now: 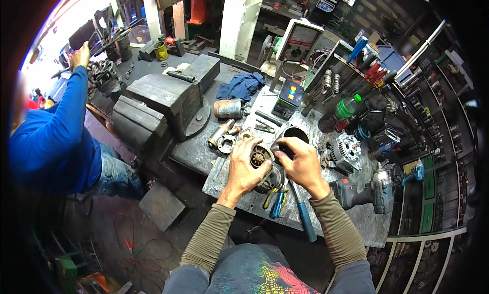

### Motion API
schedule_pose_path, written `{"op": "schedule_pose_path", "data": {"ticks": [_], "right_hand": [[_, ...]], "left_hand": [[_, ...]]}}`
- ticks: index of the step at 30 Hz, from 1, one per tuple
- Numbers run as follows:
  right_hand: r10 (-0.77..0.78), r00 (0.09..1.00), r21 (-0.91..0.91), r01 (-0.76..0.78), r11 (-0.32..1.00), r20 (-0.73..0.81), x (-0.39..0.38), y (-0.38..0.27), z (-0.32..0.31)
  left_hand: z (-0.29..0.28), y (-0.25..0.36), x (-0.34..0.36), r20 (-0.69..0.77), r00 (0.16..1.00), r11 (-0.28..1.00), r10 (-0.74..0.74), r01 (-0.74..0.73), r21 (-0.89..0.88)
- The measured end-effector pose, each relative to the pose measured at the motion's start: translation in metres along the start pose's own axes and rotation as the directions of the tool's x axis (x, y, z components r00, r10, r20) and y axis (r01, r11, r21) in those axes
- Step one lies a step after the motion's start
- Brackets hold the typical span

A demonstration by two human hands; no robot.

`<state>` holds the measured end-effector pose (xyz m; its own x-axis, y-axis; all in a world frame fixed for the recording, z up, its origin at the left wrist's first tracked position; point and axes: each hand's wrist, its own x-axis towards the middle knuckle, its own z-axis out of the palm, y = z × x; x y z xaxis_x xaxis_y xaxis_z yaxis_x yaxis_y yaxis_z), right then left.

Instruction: The person disassembles and reassembles small engine components on a workbench. They use a cordless impact driver to remove and install bolts, handle a metal cylinder and housing, and use pliers to adjust a small clip.

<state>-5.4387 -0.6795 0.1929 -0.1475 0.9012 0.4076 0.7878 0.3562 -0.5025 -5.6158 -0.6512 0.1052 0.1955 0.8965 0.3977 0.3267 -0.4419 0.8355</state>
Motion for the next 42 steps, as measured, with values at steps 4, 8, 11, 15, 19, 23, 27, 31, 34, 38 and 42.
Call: {"op": "schedule_pose_path", "data": {"ticks": [4,8,11,15,19,23,27,31,34,38,42], "right_hand": [[0.043,0.997,-0.046,-0.04,0.998,0.057,0.012,0.004,0.021],[0.026,0.998,-0.036,-0.024,0.999,0.051,0.015,0.003,0.024],[0.029,0.992,-0.074,-0.02,0.997,0.119,0.021,0.003,0.022],[0.037,0.984,-0.14,-0.013,0.99,0.172,0.024,0.0,0.021],[0.011,0.98,-0.148,0.019,0.989,0.201,0.023,0.001,0.029],[-0.026,0.981,-0.083,0.043,0.996,0.194,0.024,0.008,0.033],[0.097,0.995,0.105,-0.094,0.99,-0.018,-0.027,0.0,0.0],[0.543,0.816,0.156,-0.521,0.839,-0.2,-0.18,-0.022,-0.043],[0.84,0.249,0.347,-0.826,0.444,-0.482,-0.26,0.023,-0.072],[0.571,0.564,0.253,-0.543,0.801,-0.596,-0.252,0.1,-0.102],[0.644,0.706,0.557,-0.421,0.716,-0.295,-0.22,0.122,-0.117]], "left_hand": [[0.005,-0.009,0.001,0.003,1.0,0.999,-0.017,0.017,-0.03],[0.006,-0.015,0.0,0.005,1.0,0.997,-0.022,0.022,-0.07],[0.008,-0.016,0.001,-0.029,1.0,0.999,0.012,-0.013,-0.031],[0.008,-0.014,0.002,-0.021,1.0,0.999,-0.021,0.02,-0.037],[0.009,-0.015,0.002,-0.004,1.0,1.0,-0.005,0.004,-0.027],[0.007,-0.012,0.003,0.011,1.0,1.0,0.015,-0.015,-0.019],[-0.001,-0.001,0.009,0.061,0.998,1.0,-0.015,0.014,0.012],[-0.006,0.011,0.017,0.095,0.994,0.998,-0.055,0.053,0.018],[0.002,0.017,0.022,0.076,0.997,1.0,-0.022,0.023,-0.011],[0.018,0.027,0.023,0.077,0.992,0.994,-0.103,0.1,0.035],[0.022,0.03,0.021,0.06,0.981,0.981,-0.183,0.187,-0.055]]}}
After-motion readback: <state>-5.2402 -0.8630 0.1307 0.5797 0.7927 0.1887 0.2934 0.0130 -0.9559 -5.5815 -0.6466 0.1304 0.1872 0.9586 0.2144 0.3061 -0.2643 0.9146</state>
